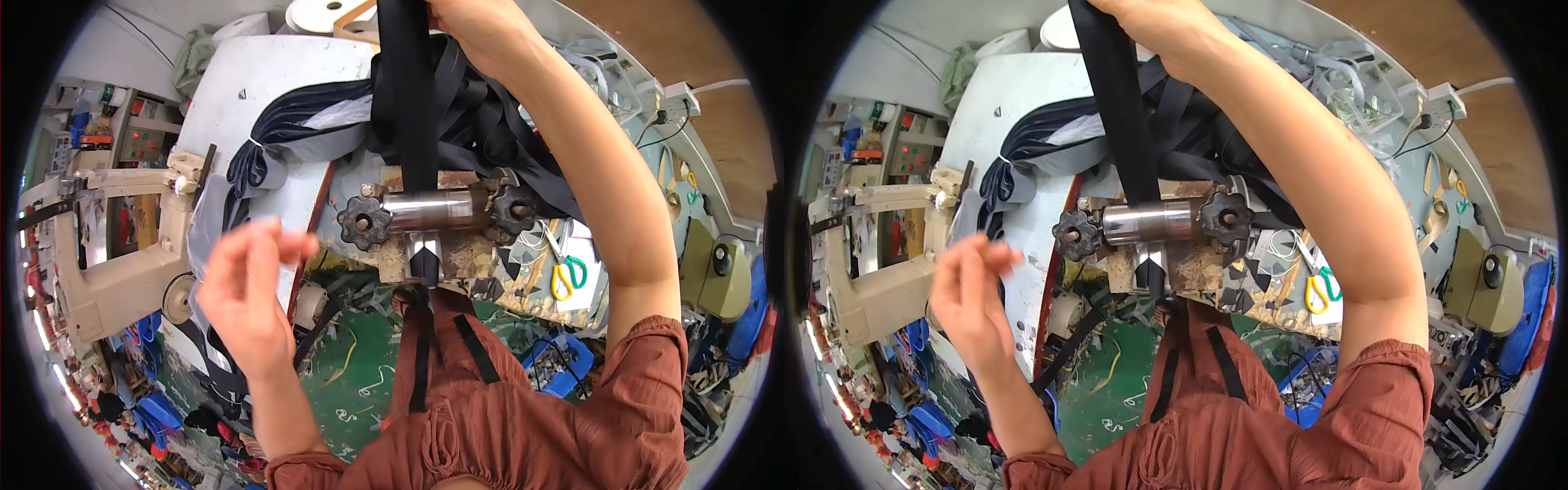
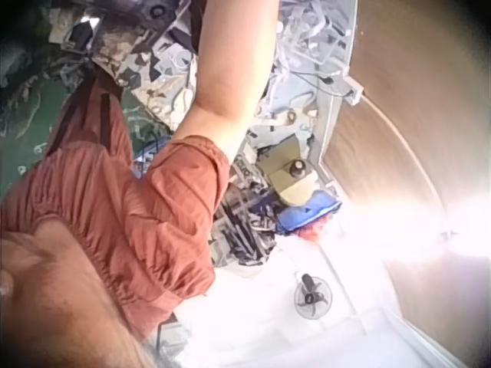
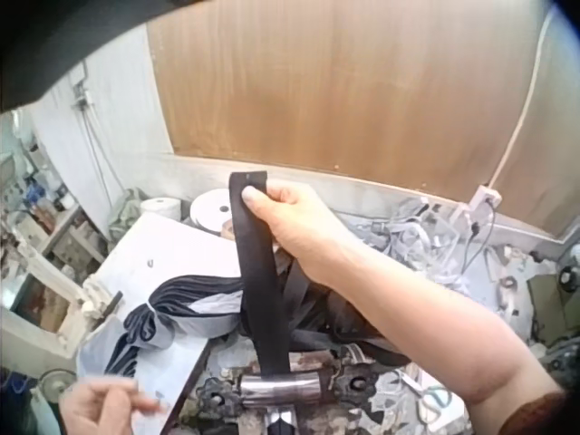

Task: Preparing and inspecting black fabric straps for shoe manufacturing using a roller machine and scissors.

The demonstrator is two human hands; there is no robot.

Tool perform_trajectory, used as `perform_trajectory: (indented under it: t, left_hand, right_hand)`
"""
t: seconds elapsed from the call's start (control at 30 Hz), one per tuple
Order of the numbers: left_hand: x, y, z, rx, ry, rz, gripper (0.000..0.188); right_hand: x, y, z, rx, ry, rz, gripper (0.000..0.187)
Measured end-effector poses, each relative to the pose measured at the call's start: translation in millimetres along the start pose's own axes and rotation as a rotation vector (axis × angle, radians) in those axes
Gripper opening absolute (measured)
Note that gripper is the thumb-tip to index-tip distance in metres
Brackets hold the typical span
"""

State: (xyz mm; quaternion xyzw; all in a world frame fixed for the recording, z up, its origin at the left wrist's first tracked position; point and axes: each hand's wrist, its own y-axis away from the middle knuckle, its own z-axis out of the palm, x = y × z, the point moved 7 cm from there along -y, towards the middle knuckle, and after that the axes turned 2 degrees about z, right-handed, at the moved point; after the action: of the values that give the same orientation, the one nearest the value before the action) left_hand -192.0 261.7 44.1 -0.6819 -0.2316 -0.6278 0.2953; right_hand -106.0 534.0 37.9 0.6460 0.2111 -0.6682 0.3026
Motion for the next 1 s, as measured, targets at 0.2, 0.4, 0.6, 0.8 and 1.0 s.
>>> perform_trajectory:
  t: [0.2,0.4,0.6,0.8,1.0]
  left_hand:
    - [60,-94,83,-0.154,0.120,0.138,0.045]
    - [128,-133,112,-0.266,0.550,0.038,0.037]
    - [141,-147,87,-0.416,0.949,0.010,0.032]
    - [131,-123,88,-0.348,1.004,-0.063,0.027]
    - [135,-56,183,-0.350,1.098,-0.267,0.030]
  right_hand:
    - [-90,14,-8,-0.029,0.064,-0.389,0.024]
    - [-154,85,22,-0.324,0.559,-0.362,0.025]
    - [-101,120,-33,-0.240,0.287,-0.212,0.026]
    - [-71,171,-95,-0.112,0.101,-0.236,0.038]
    - [-82,159,-33,-0.287,-0.067,-0.200,0.040]
